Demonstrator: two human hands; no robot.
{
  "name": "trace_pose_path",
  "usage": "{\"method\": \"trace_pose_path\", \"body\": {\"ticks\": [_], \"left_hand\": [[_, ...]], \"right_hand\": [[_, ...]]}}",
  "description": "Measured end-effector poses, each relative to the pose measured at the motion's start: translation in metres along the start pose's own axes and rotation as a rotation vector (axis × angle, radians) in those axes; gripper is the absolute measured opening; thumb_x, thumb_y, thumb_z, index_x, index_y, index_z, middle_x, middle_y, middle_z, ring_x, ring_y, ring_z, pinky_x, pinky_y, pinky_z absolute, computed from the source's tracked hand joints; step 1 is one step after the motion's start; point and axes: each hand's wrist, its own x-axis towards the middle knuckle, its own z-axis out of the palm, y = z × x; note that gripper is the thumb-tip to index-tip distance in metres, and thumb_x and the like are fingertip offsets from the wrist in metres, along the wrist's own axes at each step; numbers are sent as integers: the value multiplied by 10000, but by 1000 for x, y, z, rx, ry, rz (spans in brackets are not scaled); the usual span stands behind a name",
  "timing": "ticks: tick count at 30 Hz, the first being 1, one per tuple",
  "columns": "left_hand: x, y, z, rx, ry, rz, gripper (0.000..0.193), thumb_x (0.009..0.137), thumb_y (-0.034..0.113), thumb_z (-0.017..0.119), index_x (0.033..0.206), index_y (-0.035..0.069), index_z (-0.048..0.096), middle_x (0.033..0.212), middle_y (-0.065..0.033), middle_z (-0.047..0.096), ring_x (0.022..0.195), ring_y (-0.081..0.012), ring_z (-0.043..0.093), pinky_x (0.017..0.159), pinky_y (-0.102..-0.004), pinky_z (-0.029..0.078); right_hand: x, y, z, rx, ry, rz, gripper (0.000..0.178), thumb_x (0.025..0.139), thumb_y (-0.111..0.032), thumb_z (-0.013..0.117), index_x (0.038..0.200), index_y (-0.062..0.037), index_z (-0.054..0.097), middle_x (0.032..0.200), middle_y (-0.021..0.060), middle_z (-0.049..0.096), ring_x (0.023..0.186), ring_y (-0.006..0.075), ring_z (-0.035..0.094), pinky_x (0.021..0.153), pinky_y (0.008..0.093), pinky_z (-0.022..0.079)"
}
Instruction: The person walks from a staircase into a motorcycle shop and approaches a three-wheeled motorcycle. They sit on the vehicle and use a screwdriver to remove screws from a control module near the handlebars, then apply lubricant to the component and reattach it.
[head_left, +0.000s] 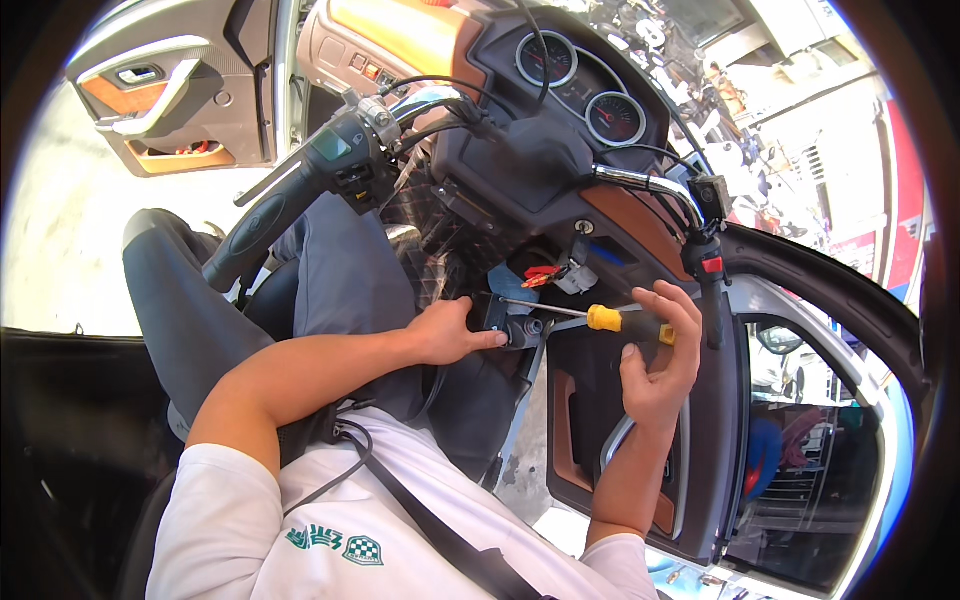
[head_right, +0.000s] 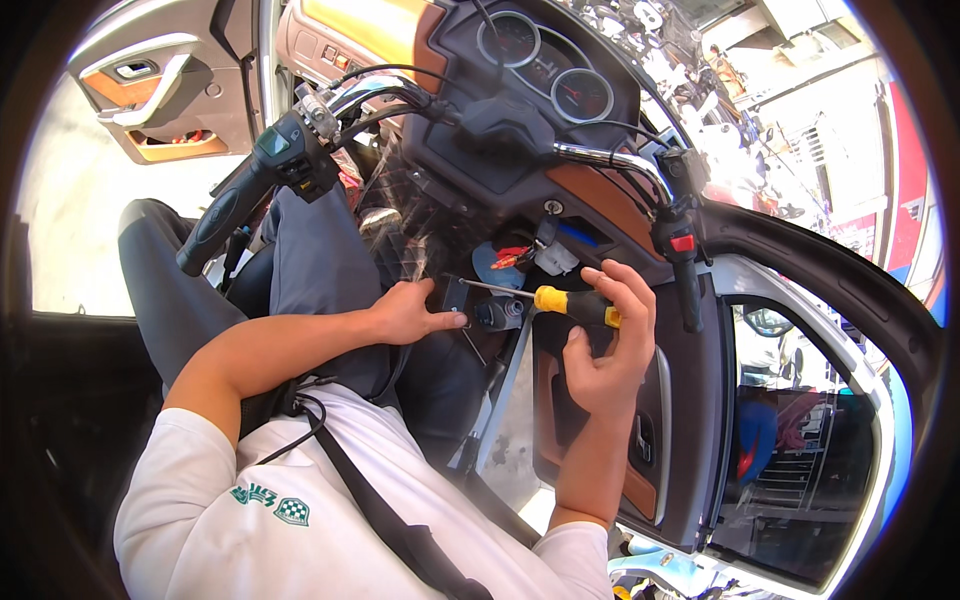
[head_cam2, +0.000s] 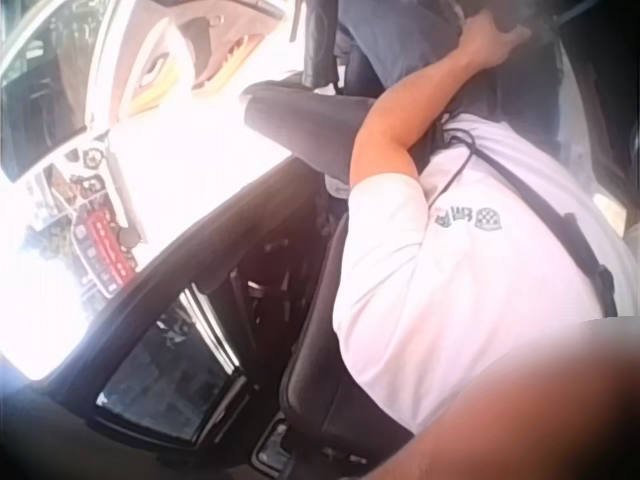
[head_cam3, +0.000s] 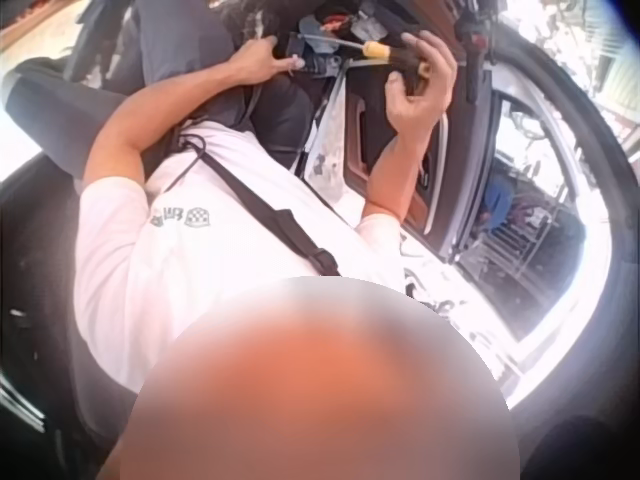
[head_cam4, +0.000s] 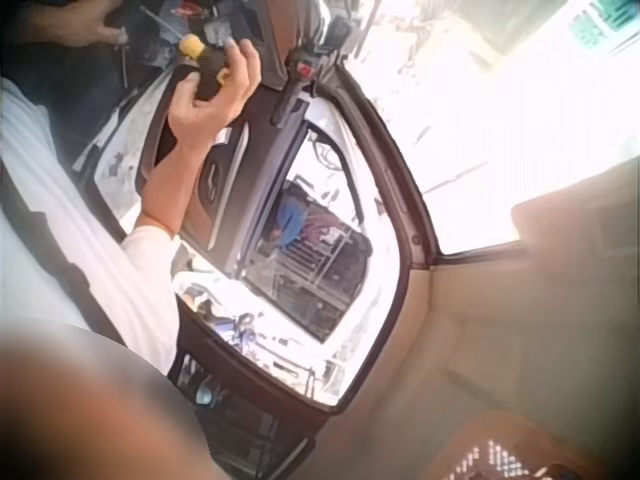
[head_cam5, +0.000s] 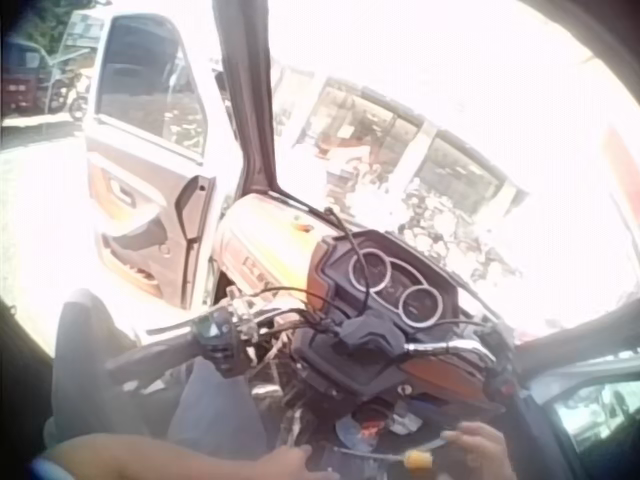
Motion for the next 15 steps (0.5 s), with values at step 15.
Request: {"method": "trace_pose_path", "body": {"ticks": [15], "left_hand": [[2, -6, 3, -12, 18, 23, 945, 860, 715, 742, 1122, -183, 613, 1049, -386, 688, 1052, -488, 700, 916, -500, 553]], "right_hand": [[-10, 17, -5, 19, -10, 82, 588, 798, 50, 745, 1358, -16, 576, 1337, 188, 625, 1054, 245, 724, 930, 344, 574]]}}
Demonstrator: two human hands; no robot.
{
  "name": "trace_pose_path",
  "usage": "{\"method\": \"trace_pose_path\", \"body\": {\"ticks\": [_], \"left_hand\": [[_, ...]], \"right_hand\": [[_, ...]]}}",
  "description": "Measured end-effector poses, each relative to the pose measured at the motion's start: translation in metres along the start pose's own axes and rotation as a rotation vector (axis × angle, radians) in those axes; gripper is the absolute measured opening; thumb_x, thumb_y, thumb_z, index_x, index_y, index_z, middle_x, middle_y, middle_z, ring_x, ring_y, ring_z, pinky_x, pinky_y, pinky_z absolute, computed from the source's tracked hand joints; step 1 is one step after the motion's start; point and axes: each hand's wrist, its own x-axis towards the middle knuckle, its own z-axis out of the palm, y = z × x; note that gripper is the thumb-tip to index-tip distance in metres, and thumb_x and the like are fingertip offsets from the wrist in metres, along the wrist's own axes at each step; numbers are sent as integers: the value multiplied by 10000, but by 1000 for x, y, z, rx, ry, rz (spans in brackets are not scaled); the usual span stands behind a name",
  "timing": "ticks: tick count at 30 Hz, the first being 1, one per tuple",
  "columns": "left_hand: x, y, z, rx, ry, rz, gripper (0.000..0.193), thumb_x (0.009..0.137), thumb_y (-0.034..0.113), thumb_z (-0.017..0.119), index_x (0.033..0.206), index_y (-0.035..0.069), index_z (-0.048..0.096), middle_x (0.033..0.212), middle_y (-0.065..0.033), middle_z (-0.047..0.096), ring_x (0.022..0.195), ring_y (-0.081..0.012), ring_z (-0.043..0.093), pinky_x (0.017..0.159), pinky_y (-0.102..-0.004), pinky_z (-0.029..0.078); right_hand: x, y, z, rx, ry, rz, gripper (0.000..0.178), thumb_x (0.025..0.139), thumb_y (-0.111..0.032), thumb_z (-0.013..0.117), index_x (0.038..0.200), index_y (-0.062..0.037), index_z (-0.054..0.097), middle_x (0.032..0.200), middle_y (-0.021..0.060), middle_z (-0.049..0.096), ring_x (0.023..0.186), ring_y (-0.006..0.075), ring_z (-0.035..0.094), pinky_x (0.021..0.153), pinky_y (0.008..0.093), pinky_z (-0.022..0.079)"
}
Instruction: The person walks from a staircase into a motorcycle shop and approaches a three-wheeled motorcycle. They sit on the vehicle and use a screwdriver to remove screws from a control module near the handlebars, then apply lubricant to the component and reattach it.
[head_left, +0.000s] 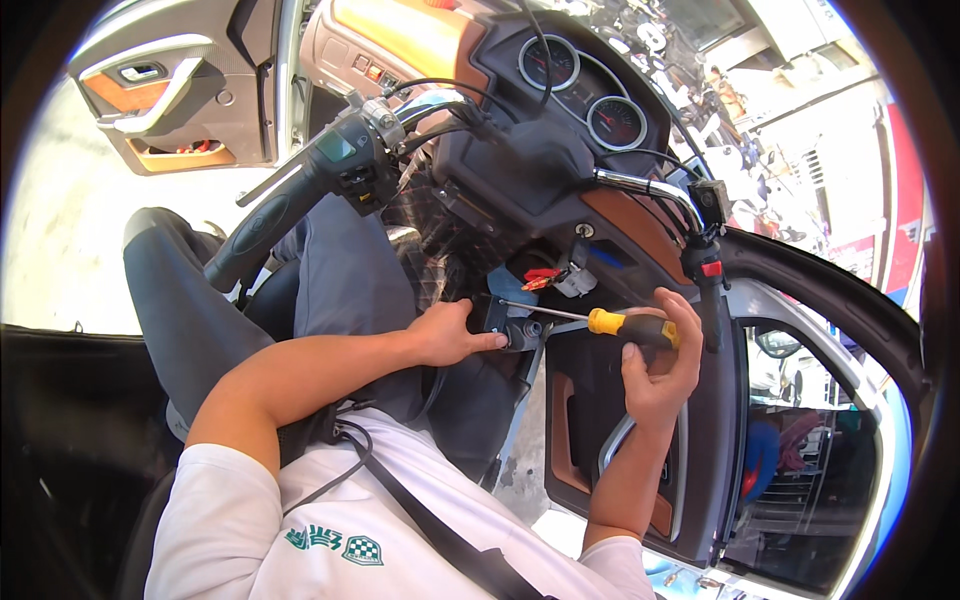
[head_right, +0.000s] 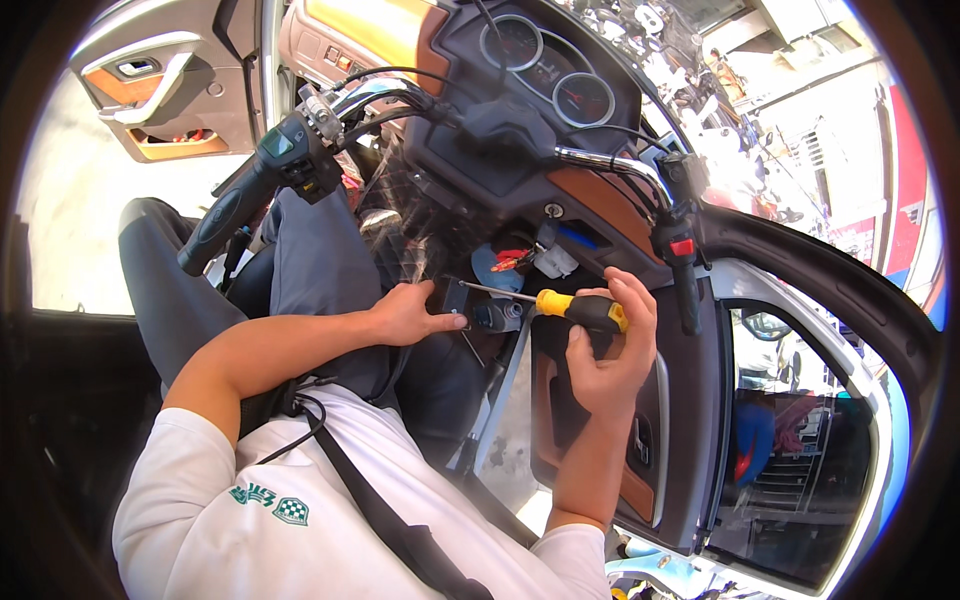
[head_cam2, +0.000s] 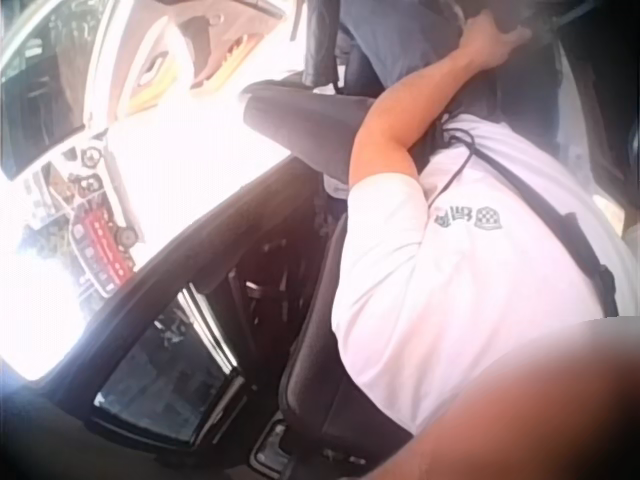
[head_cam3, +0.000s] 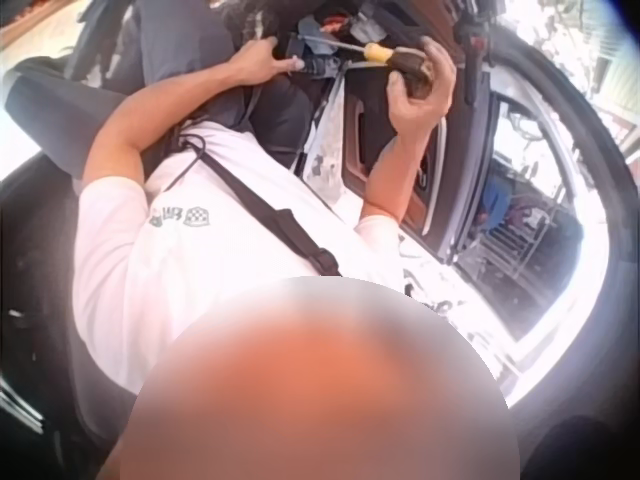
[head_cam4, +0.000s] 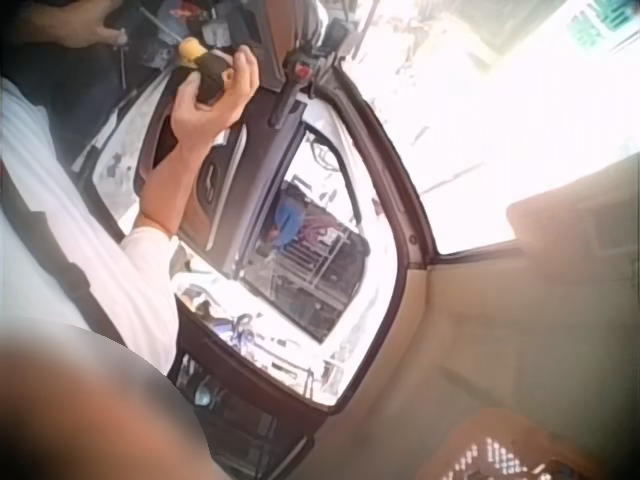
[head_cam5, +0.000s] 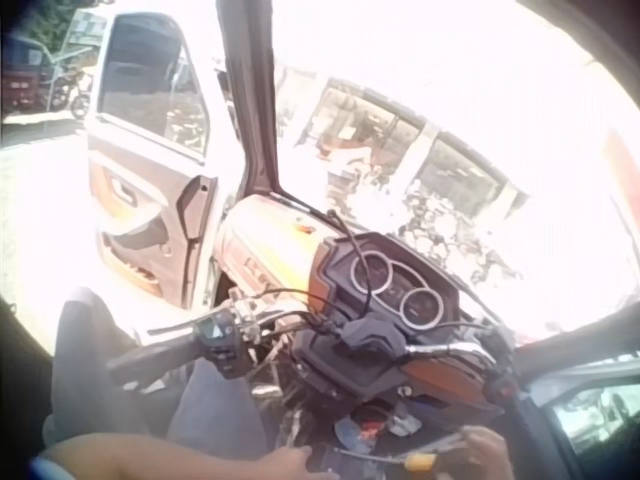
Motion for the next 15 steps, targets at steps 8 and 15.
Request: {"method": "trace_pose_path", "body": {"ticks": [8, 15], "left_hand": [[1, -2, 2, -31, 30, 2, 940, 838, 701, 777, 1095, -189, 622, 977, -377, 697, 988, -465, 724, 851, -480, 566], [2, -1, 0, -45, 5, -8, 939, 844, 706, 766, 1106, -184, 623, 1022, -374, 691, 1021, -462, 713, 879, -481, 560]], "right_hand": [[-10, -2, 4, -25, 63, 95, 535, 877, -39, 842, 1346, -22, 585, 1123, 141, 717, 965, 176, 673, 879, 300, 543], [-12, 0, 7, 96, 75, 24, 507, 893, 6, 797, 1346, -6, 570, 1189, 146, 693, 1010, 171, 657, 938, 301, 529]]}}
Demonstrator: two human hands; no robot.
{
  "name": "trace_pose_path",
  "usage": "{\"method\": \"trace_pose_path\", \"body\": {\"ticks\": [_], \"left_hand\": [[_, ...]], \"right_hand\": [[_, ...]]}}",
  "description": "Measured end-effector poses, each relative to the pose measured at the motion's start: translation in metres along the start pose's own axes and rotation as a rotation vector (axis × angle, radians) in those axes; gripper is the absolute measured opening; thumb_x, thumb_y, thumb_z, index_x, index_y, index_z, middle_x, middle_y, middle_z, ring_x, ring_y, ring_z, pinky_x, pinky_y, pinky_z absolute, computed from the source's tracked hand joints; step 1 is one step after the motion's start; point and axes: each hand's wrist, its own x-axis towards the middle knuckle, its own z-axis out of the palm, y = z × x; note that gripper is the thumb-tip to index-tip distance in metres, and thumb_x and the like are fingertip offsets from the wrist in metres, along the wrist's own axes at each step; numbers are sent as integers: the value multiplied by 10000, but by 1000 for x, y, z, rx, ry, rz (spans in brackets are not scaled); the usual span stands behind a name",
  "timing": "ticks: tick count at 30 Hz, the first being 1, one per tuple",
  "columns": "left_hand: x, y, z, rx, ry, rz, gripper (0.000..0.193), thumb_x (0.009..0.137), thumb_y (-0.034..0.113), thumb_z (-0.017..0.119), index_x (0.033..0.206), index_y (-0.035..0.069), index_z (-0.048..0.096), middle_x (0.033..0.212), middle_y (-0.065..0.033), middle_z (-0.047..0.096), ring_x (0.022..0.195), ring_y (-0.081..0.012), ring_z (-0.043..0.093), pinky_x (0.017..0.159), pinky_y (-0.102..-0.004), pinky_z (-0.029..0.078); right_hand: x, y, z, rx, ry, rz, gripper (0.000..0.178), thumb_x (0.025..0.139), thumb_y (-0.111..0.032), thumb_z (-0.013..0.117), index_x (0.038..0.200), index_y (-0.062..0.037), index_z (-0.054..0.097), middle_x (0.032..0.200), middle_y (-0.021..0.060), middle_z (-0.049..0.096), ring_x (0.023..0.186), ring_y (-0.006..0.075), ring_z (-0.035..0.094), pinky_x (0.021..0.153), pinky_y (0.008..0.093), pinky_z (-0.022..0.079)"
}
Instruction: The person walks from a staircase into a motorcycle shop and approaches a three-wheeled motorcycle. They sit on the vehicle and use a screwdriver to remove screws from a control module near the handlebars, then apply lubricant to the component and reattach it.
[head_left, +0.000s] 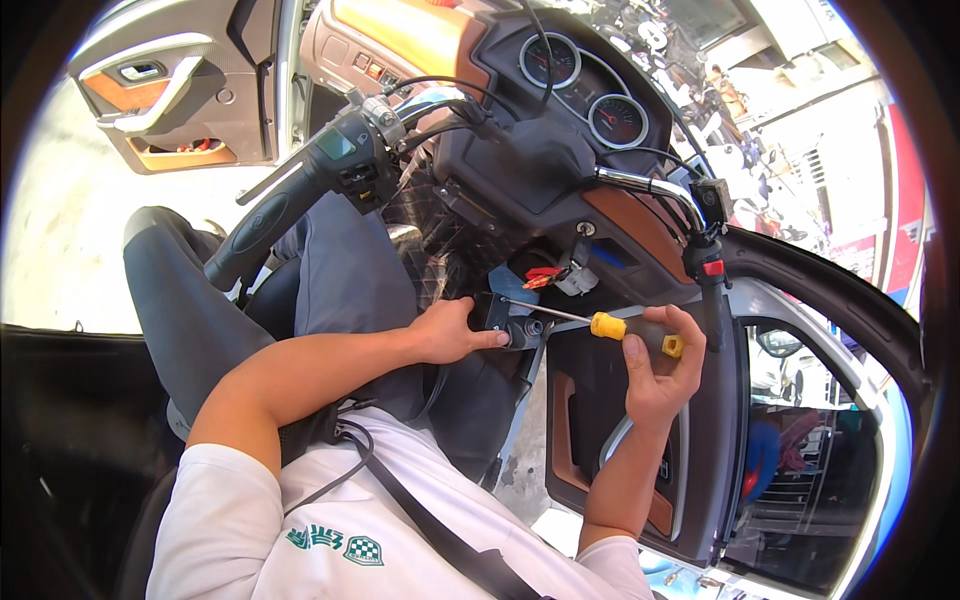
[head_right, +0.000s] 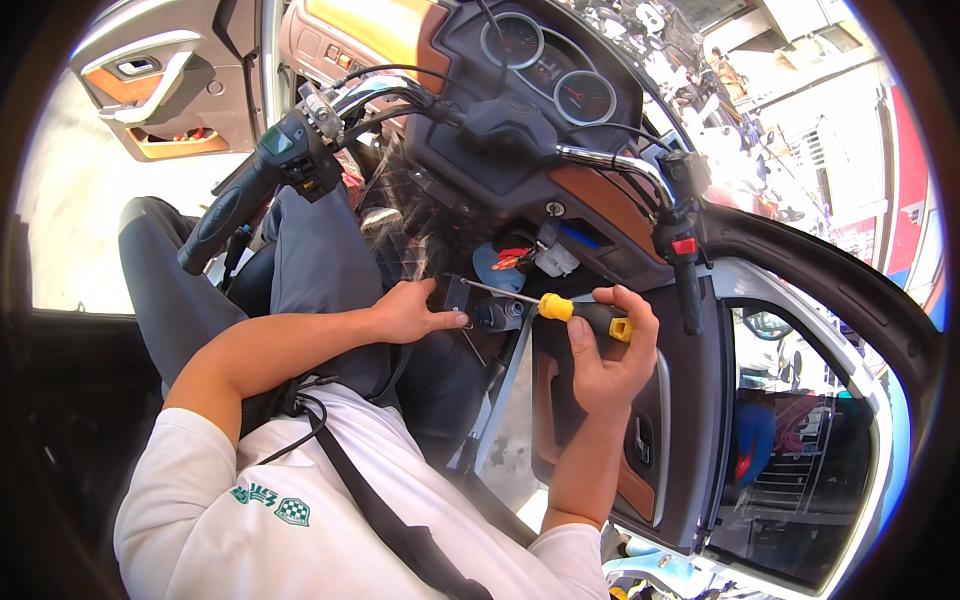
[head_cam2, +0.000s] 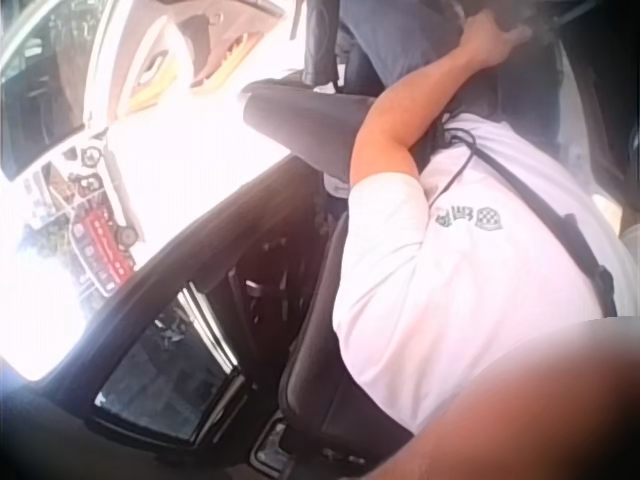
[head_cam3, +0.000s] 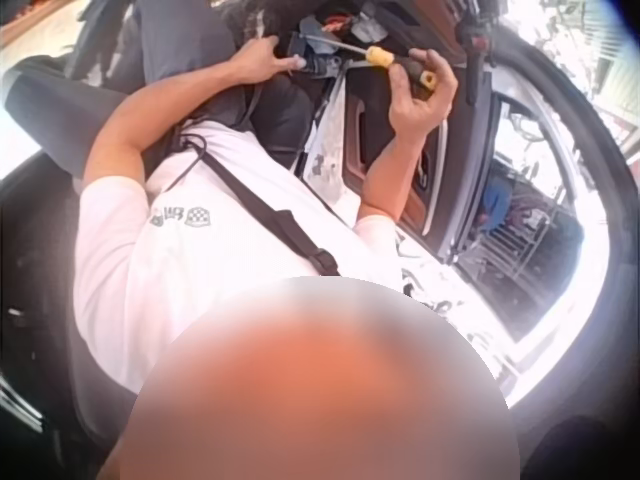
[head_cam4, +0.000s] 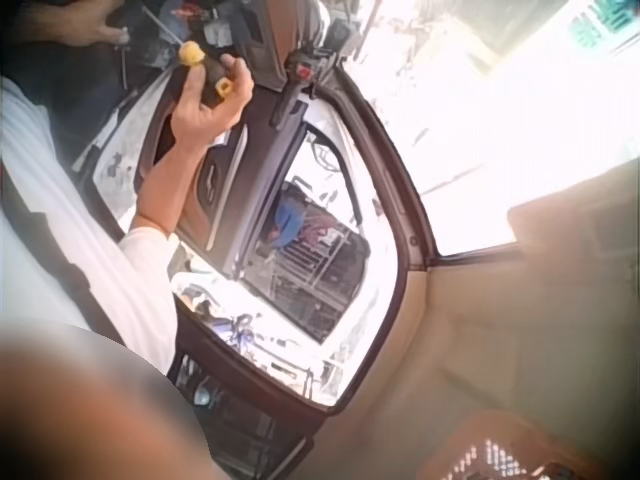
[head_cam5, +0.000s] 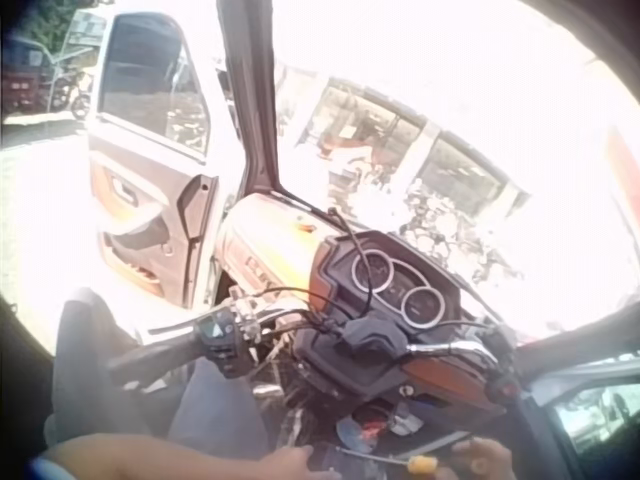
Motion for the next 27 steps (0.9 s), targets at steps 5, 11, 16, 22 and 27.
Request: {"method": "trace_pose_path", "body": {"ticks": [5, 11, 16, 22, 27], "left_hand": [[1, 0, -3, -22, -3, 7, 948, 842, 712, 765, 1110, -186, 627, 1033, -381, 691, 1034, -469, 711, 888, -482, 560], [0, -3, -7, -74, 35, 8, 937, 840, 715, 772, 1075, -182, 636, 991, -359, 700, 990, -443, 726, 865, -471, 561], [1, -2, -17, -282, 75, -94, 807, 871, 629, 797, 1102, -134, 666, 953, -234, 733, 915, -277, 724, 815, -404, 565], [9, -15, -13, -378, 181, -10, 804, 857, 644, 808, 1025, -128, 658, 901, -241, 726, 858, -281, 727, 780, -410, 567], [11, -9, -15, -413, 154, -69, 733, 856, 593, 835, 1040, -97, 667, 903, -203, 735, 839, -221, 710, 767, -383, 562]], "right_hand": [[1, -3, -4, 4, 25, -12, 488, 893, 35, 771, 1335, 8, 566, 1205, 155, 675, 1038, 178, 654, 968, 311, 534], [-19, 2, -2, 41, 287, 139, 398, 866, 42, 796, 1192, -22, 578, 1180, 147, 656, 1094, 204, 638, 991, 350, 554], [-82, 35, 42, -88, 184, 444, 346, 852, 5, 818, 1078, -20, 556, 1160, 133, 673, 1043, 198, 631, 969, 323, 507], [-167, 101, 128, -312, 128, 566, 352, 874, -81, 829, 1108, 8, 581, 1135, 170, 688, 1015, 282, 672, 934, 370, 520], [-167, 120, 159, -495, -99, 747, 357, 907, -142, 790, 1140, 16, 570, 1123, 219, 634, 1032, 427, 642, 896, 464, 523]]}}
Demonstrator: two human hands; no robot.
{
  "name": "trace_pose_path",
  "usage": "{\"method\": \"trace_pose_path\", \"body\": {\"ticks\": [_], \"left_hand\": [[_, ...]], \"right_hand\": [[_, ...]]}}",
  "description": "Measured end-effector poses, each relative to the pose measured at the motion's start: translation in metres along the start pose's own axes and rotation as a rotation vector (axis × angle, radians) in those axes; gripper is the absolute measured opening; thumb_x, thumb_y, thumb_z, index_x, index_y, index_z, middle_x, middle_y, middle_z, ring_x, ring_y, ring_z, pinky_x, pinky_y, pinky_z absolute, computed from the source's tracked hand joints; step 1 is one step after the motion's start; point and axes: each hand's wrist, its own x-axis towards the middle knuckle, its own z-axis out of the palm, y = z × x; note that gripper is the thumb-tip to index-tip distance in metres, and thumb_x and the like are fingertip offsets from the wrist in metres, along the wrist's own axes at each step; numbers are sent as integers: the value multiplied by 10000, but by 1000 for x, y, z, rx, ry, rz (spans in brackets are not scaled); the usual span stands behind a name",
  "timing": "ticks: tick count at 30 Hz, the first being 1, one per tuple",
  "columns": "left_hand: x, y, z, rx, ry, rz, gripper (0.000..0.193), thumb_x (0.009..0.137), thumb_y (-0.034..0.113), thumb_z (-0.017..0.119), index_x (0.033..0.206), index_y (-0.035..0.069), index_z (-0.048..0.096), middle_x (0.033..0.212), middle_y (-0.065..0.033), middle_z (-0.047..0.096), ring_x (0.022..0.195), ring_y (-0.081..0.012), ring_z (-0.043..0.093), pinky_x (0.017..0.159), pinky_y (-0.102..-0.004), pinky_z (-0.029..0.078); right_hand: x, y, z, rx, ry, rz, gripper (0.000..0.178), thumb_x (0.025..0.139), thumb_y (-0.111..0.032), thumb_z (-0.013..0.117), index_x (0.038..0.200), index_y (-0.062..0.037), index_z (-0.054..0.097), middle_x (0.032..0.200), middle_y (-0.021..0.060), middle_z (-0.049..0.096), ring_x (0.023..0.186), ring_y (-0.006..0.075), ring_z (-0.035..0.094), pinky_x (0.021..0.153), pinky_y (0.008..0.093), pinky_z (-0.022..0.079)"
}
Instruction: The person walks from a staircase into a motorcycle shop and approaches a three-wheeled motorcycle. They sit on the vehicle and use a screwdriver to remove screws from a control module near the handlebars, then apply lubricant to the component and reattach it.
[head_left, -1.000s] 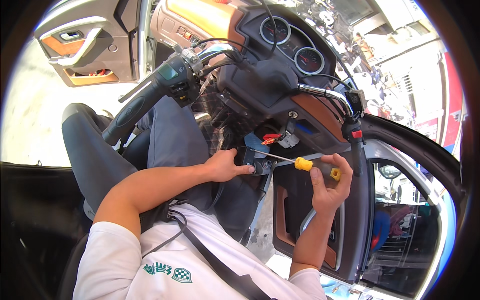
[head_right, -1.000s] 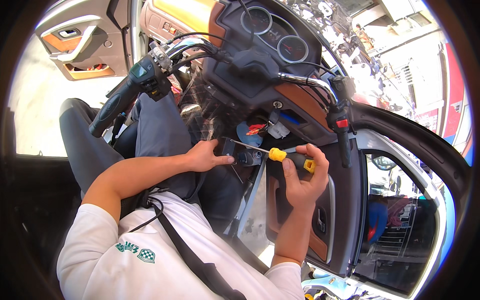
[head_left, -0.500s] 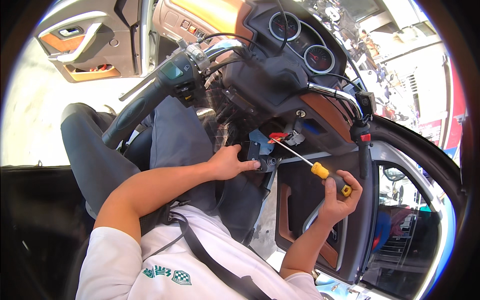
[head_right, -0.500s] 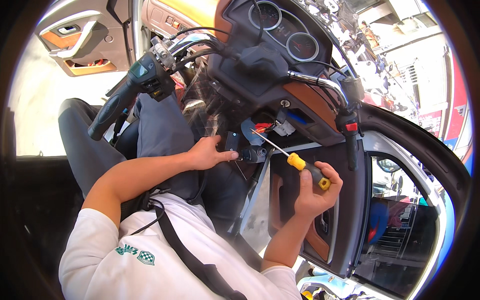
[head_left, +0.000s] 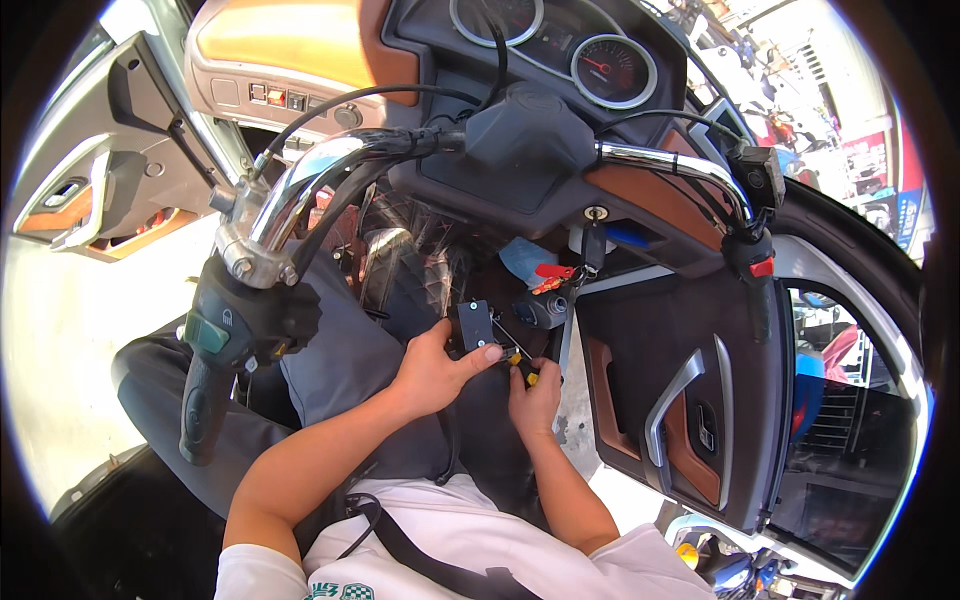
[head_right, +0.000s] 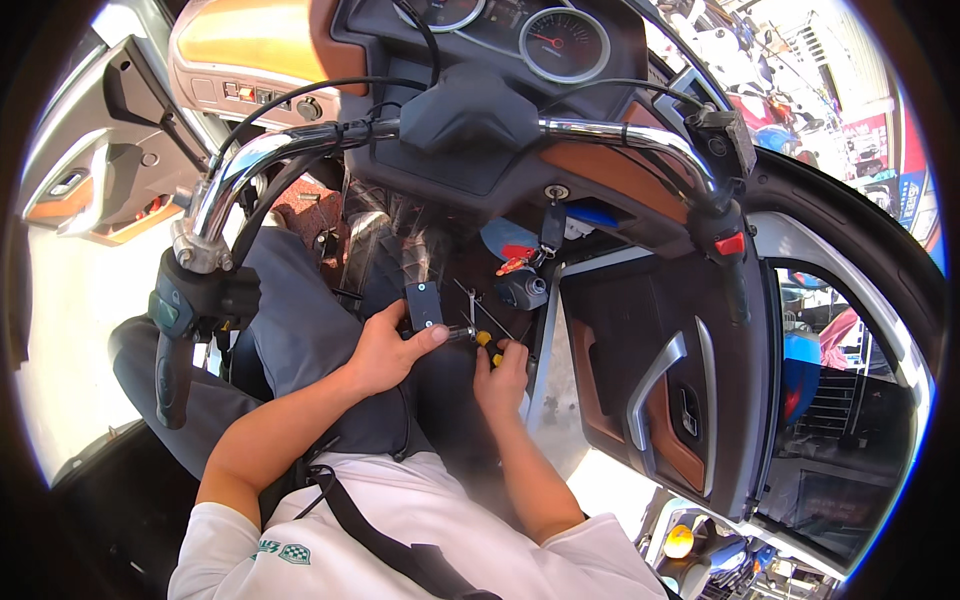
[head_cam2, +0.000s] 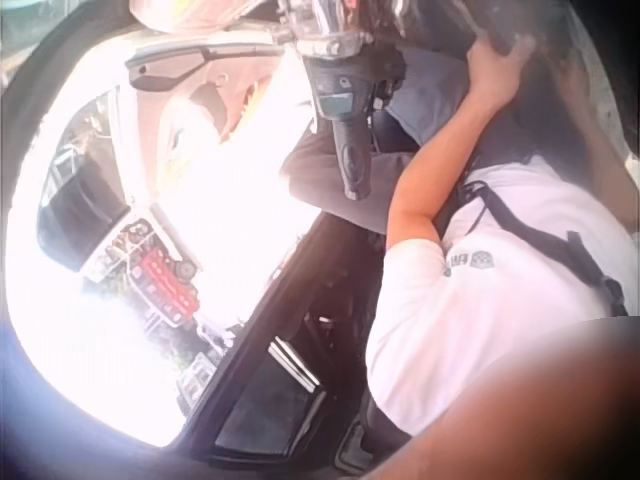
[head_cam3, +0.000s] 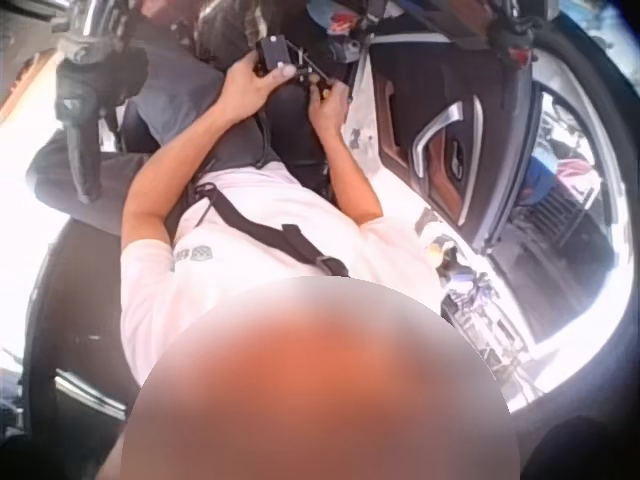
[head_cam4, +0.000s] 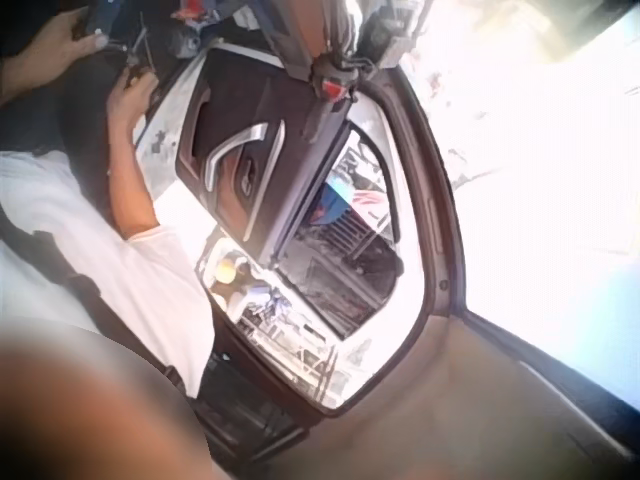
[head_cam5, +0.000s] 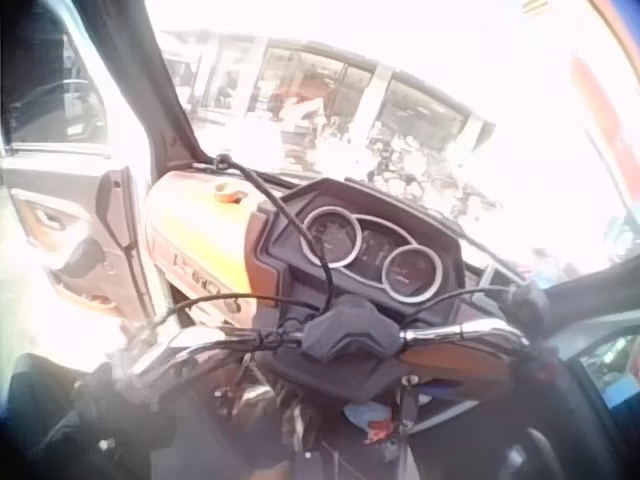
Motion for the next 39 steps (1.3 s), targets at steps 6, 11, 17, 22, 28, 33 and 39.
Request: {"method": "trace_pose_path", "body": {"ticks": [6, 11, 17, 22, 28, 33, 39], "left_hand": [[9, 4, 2, -55, -32, -47, 537, 879, 388, 874, 1105, -54, 668, 977, -166, 767, 916, -169, 710, 830, -348, 570], [19, 6, 7, -35, -10, -120, 496, 872, 304, 884, 1137, -49, 659, 1018, -140, 761, 943, -154, 688, 849, -338, 557], [16, 19, 16, -236, 158, -142, 383, 927, 262, 838, 1128, -10, 657, 945, -19, 701, 875, -107, 613, 830, -300, 522], [13, 5, 13, -62, 100, -86, 474, 928, 338, 838, 1118, -51, 647, 997, -85, 728, 933, -134, 642, 852, -316, 531], [1, 2, 4, -130, 120, -59, 525, 913, 358, 851, 1145, -68, 649, 1001, -111, 741, 937, -147, 658, 852, -321, 539], [1, -1, 5, -127, 139, -29, 537, 892, 355, 869, 1144, -68, 655, 974, -108, 744, 903, -149, 663, 827, -323, 544], [1, -6, 7, -135, 187, 25, 516, 874, 324, 881, 1127, -65, 656, 945, -123, 748, 855, -150, 667, 800, -322, 550]], "right_hand": [[8, 13, 3, -3, -179, 52, 336, 971, -185, 688, 1218, 0, 555, 1175, 237, 606, 1030, 467, 639, 869, 514, 525], [2, 49, 43, -83, -311, 121, 286, 1010, -171, 595, 1245, -16, 545, 1205, 251, 613, 979, 489, 665, 850, 546, 537], [7, 50, 54, -8, -304, 80, 233, 1024, -137, 562, 1214, -3, 564, 1150, 268, 636, 968, 488, 672, 834, 531, 551], [10, 38, 31, 41, -208, 67, 235, 1024, -158, 603, 1201, -7, 576, 1137, 246, 663, 990, 458, 686, 857, 489, 555], [18, 22, 10, 299, 61, 127, 235, 1005, -200, 714, 1136, -24, 627, 979, 141, 681, 870, 295, 683, 818, 383, 544], [68, 13, -23, 300, 257, -203, 129, 1026, -85, 608, 1059, 32, 567, 1026, 192, 629, 851, 320, 641, 800, 400, 523], [112, -108, -76, 453, 8, -659, 143, 951, 0, 658, 1065, 19, 573, 999, 182, 653, 785, 271, 670, 727, 348, 553]]}}
